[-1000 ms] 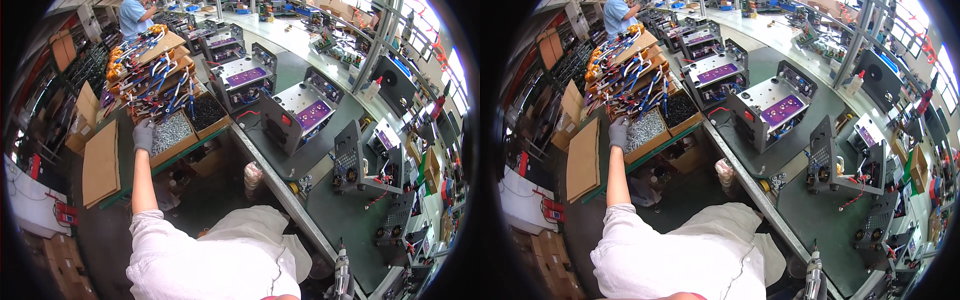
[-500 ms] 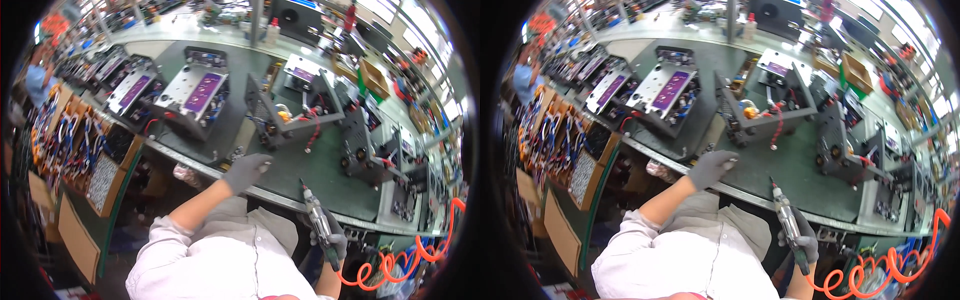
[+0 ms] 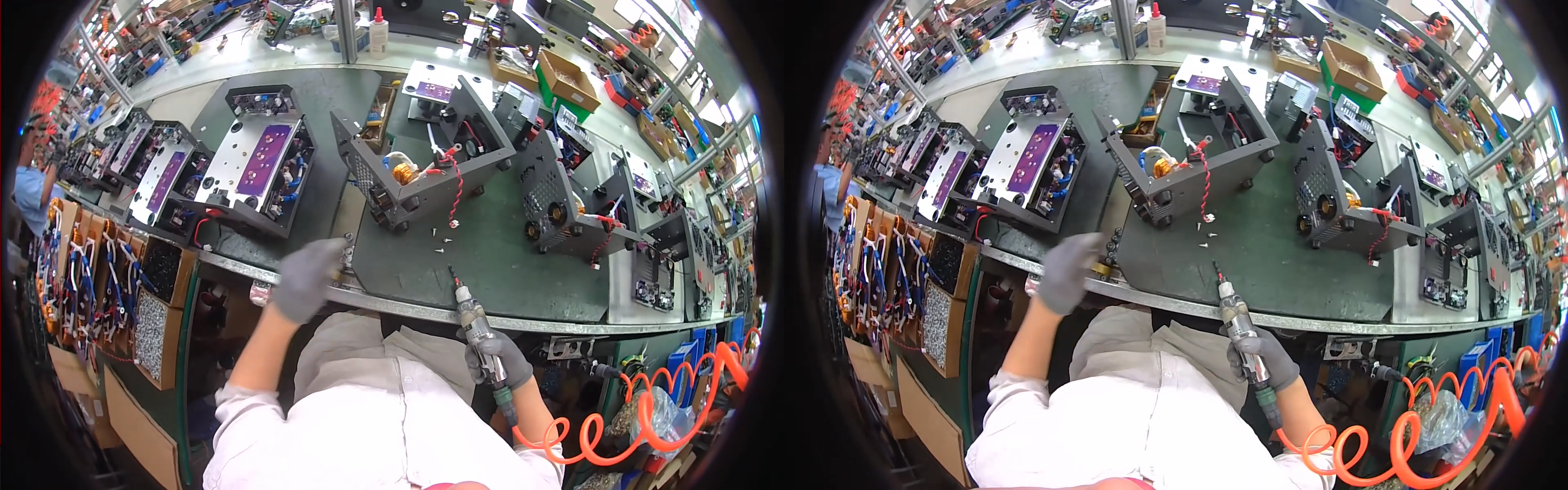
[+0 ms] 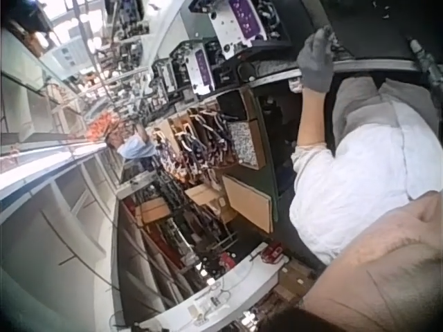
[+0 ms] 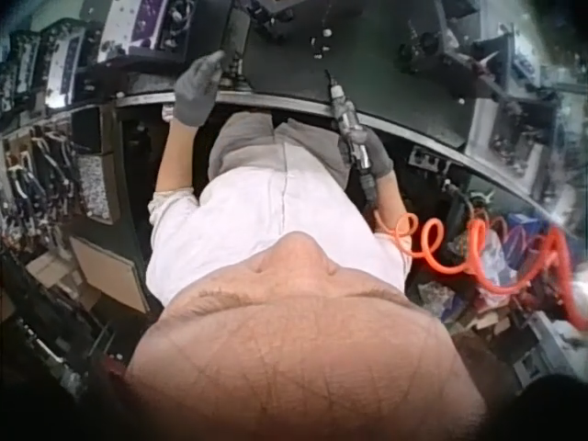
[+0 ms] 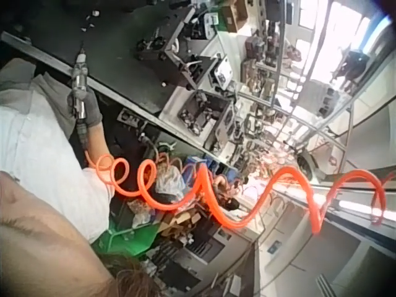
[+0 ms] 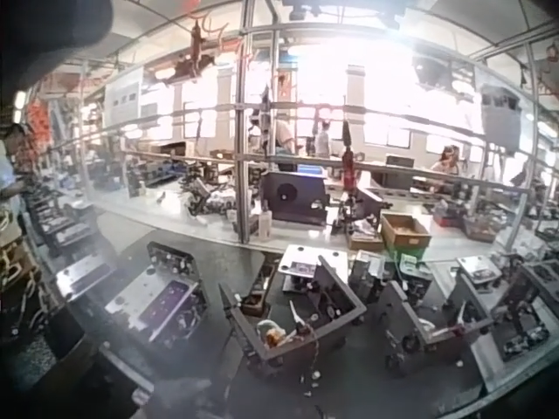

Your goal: Assembling electronic power supply components into metal housings using a pneumatic screwdriver.

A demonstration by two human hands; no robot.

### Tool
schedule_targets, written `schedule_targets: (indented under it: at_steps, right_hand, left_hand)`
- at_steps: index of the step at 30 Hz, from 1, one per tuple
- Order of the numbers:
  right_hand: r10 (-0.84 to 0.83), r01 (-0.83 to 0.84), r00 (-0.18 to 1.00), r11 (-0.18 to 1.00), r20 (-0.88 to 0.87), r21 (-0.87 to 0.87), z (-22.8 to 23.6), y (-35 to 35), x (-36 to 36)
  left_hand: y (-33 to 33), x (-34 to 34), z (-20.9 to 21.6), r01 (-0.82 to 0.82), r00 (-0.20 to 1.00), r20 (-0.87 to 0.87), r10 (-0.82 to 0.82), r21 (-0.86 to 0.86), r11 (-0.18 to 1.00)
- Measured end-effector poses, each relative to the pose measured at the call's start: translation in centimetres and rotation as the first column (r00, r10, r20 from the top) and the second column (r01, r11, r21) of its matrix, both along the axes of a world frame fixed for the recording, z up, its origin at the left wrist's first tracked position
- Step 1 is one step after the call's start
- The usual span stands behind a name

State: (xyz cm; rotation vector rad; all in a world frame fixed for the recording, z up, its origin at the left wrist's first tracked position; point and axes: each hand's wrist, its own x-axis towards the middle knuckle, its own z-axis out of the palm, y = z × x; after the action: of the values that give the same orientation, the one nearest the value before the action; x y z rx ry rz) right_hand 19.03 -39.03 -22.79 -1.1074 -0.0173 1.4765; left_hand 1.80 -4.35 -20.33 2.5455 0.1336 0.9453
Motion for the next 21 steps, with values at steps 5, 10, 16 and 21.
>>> schedule_targets:
  at_steps: [5, 10, 16, 21]
  right_hand:
    - [0.045, -0.043, 0.998, 0.998, -0.036, 0.051, -0.4, 2.6, 0.9]
    - [-0.019, 0.018, 0.995, 1.0, 0.094, 0.009, -0.6, 2.5, 1.0]
    - [-0.051, 0.036, 0.994, 0.987, 0.094, 0.154, -0.6, 1.1, 1.3]
    - [-0.052, 0.029, 0.988, 0.987, 0.144, 0.157, 0.9, 1.3, 0.6]
  left_hand:
    - [7.1, -19.6, 0.4, -0.867, 0.498, -0.058, 0.865, -0.001, 0.499]
    - [7.5, -30.6, 1.8, -0.982, -0.074, -0.202, 0.977, 0.183, -0.037]
    - [9.7, -34.1, -0.6, -0.995, -0.098, 0.094, 0.991, -0.029, -0.096]
    - [7.3, -26.5, 2.1, -0.606, 0.211, 0.158, 0.965, -0.753, 0.256]
